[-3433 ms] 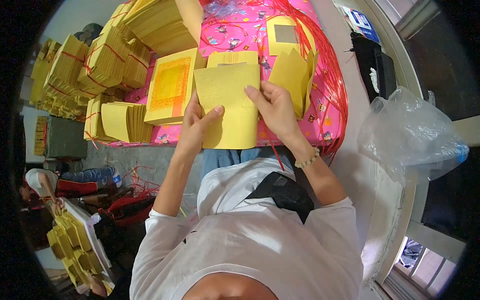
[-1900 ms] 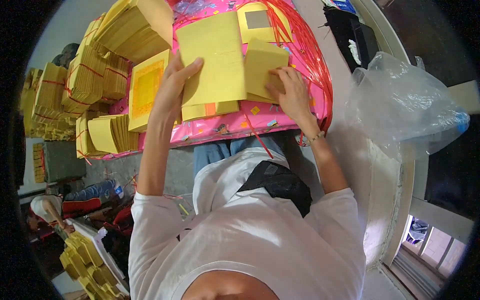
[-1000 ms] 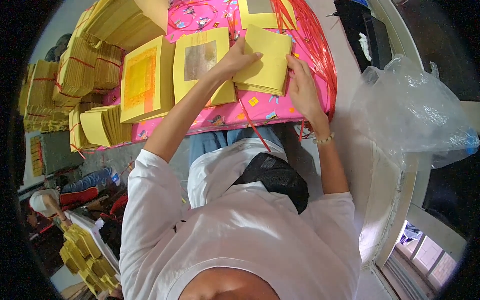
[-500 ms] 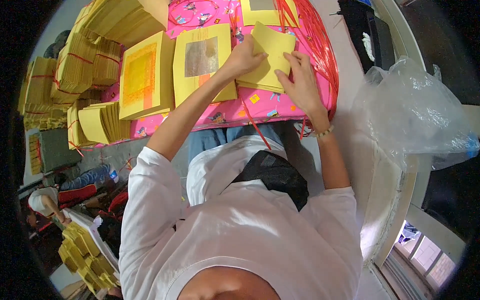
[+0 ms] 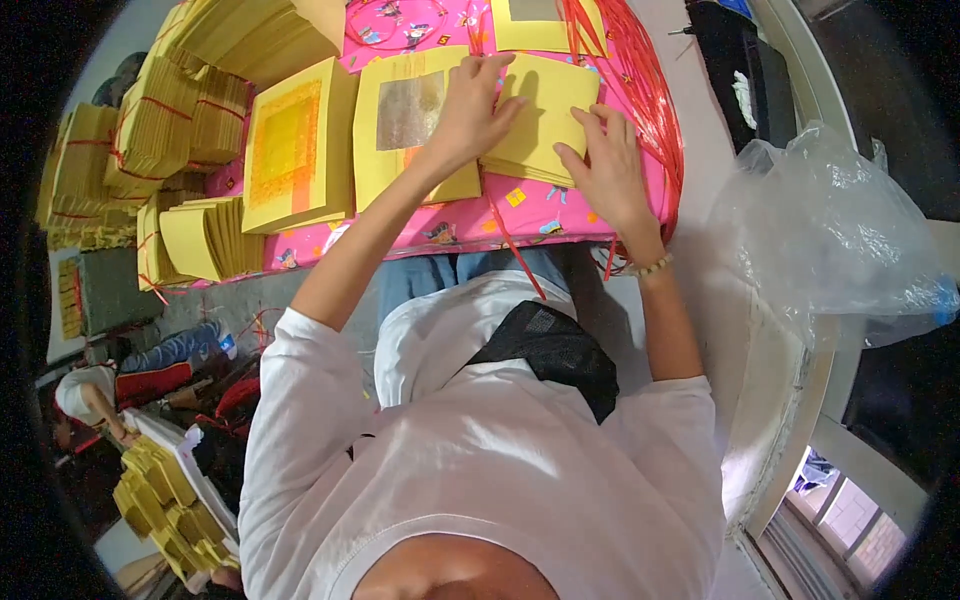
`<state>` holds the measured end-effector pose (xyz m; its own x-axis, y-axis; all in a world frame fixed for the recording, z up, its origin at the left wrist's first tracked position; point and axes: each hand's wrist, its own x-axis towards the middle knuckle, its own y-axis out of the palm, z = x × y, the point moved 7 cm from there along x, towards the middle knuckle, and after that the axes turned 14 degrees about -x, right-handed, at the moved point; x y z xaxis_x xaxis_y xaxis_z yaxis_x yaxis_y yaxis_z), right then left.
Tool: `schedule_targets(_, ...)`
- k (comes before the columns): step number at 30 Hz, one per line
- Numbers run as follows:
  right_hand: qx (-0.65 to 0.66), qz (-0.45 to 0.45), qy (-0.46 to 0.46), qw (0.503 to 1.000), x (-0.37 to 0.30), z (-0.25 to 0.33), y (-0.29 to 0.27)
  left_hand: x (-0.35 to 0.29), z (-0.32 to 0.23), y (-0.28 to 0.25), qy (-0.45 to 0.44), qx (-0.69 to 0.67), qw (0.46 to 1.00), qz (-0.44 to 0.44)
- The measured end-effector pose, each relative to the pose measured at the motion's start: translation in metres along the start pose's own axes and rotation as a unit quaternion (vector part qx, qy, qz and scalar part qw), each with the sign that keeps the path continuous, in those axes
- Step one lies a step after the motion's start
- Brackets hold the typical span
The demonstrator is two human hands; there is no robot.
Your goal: Organizing and stacking yellow joss paper on a table.
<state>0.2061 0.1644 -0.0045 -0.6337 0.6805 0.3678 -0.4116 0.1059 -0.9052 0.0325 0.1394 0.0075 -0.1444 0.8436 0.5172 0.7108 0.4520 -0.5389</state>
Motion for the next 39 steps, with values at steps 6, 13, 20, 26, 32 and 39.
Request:
schedule_targets(6, -0.014, -0.005, -0.01, 1.0, 0.014, 0.01, -0.023, -0.036, 0.005, -0.065, -0.071, -0.096, 0.992, 0.039)
schedule_targets(13, -0.021, -0.004, -0.093, 0.995, 0.035, 0.043, -0.012, -0.082, 0.018, -0.097, -0.144, -0.127, 0.981, 0.043)
schedule_targets(20, -0.156, 0.049, -0.162, 0.973, 0.035, 0.058, 0.047, -0.088, 0.008, -0.096, -0.112, -0.096, 0.988, 0.04)
schedule_targets(26, -0.129, 0.06, -0.196, 0.97, 0.032, 0.046, 0.042, -0.092, -0.003, -0.098, -0.089, -0.064, 0.992, 0.067)
schedule_targets(32, -0.118, 0.088, -0.205, 0.968, 0.033, 0.041, 0.037, -0.099, -0.011, -0.102, -0.057, -0.015, 0.994, 0.096)
schedule_targets(39, -0.067, 0.045, -0.205, 0.975, 0.043, 0.07, 0.004, -0.107, -0.009, -0.102, -0.043, 0.072, 0.987, 0.138)
